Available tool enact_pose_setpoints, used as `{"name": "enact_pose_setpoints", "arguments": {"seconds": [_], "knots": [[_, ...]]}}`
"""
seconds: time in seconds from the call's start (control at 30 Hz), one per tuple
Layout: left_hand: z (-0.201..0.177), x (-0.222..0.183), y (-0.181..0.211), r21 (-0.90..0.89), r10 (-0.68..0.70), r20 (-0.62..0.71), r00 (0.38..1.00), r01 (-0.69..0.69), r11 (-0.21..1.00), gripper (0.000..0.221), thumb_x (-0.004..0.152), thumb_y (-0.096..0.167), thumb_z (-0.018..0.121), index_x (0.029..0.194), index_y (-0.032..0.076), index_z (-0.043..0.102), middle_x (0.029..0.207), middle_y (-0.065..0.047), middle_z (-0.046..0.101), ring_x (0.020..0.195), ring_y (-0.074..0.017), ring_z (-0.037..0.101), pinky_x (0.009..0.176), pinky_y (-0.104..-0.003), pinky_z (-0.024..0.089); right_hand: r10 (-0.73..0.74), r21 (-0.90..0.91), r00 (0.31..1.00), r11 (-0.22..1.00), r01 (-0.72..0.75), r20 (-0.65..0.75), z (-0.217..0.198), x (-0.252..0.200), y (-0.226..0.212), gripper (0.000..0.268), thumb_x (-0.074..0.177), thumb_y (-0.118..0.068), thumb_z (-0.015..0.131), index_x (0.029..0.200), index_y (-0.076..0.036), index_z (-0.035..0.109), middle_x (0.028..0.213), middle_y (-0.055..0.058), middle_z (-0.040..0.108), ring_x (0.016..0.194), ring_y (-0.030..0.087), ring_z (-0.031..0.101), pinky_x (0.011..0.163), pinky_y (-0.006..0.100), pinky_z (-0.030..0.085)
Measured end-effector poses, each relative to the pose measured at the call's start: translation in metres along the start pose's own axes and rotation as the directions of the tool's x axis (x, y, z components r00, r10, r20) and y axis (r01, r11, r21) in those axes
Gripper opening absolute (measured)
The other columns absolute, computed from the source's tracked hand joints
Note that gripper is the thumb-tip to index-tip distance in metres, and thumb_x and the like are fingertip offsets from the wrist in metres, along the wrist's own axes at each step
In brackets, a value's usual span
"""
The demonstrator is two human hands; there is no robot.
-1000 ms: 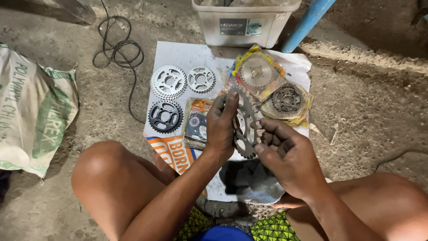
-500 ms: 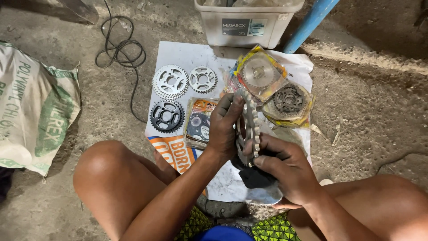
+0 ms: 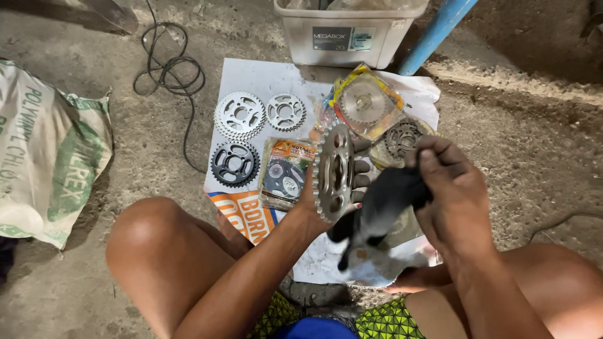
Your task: Unpacking and inspecting various motorcycle rear sprockets from their packaging.
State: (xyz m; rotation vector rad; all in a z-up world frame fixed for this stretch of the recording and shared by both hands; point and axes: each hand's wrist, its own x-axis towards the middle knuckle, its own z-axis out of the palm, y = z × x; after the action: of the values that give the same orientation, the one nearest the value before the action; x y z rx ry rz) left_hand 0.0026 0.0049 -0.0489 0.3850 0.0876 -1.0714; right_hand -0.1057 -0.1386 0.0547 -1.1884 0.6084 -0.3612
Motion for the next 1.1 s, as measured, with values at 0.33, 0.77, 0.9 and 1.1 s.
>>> {"name": "enact_pose_setpoints", "arguments": {"seconds": [0.33,0.77,0.9,1.1], "knots": [[0.006,0.003,-0.002,-0.026,-0.030,-0.032,0.999,0.029,0.999,0.051,0.101,0.043,0.052,0.130,0.002,0.059,0.103,-0.016,0.070,0.081,-0.0205,0.067,0.063,-0.031,0.052,-0.282,0.110,0.956,0.956,0.273,0.078,0.024,-0.007,0.017,0.010,0.100,-0.014,0.067,0.108,-0.009,0.062,0.103,0.008,0.068,0.102,0.019,0.066,0.105,0.041,0.053],[-0.014,0.009,-0.004,-0.006,-0.092,-0.073,0.993,0.091,0.996,0.068,0.095,0.055,0.059,0.139,0.002,0.053,0.124,-0.025,0.060,0.105,-0.0321,0.061,0.091,-0.042,0.044,-0.642,-0.583,0.555,0.202,0.787,0.528,0.037,0.001,0.044,0.025,0.088,-0.009,0.078,0.112,-0.013,0.077,0.114,0.009,0.070,0.115,0.034,0.061,0.106,0.045,0.045],[-0.021,0.009,-0.005,-0.013,-0.103,-0.095,0.990,0.102,0.995,0.074,0.093,0.058,0.061,0.141,0.003,0.051,0.130,-0.027,0.056,0.112,-0.0357,0.059,0.099,-0.046,0.041,-0.634,-0.637,0.599,0.210,0.742,0.489,0.025,0.009,0.061,0.031,0.085,-0.004,0.080,0.114,-0.014,0.077,0.126,0.016,0.057,0.120,0.042,0.059,0.104,0.049,0.047],[-0.026,0.019,-0.008,-0.009,-0.153,-0.107,0.982,0.153,0.988,0.083,0.090,0.064,0.064,0.145,0.003,0.048,0.140,-0.031,0.051,0.123,-0.0410,0.056,0.112,-0.051,0.038,-0.711,-0.585,0.623,0.366,0.724,0.326,0.018,0.015,0.058,0.021,0.088,0.005,0.077,0.102,-0.011,0.082,0.097,0.013,0.070,0.085,0.033,0.071,0.073,0.039,0.058]]}}
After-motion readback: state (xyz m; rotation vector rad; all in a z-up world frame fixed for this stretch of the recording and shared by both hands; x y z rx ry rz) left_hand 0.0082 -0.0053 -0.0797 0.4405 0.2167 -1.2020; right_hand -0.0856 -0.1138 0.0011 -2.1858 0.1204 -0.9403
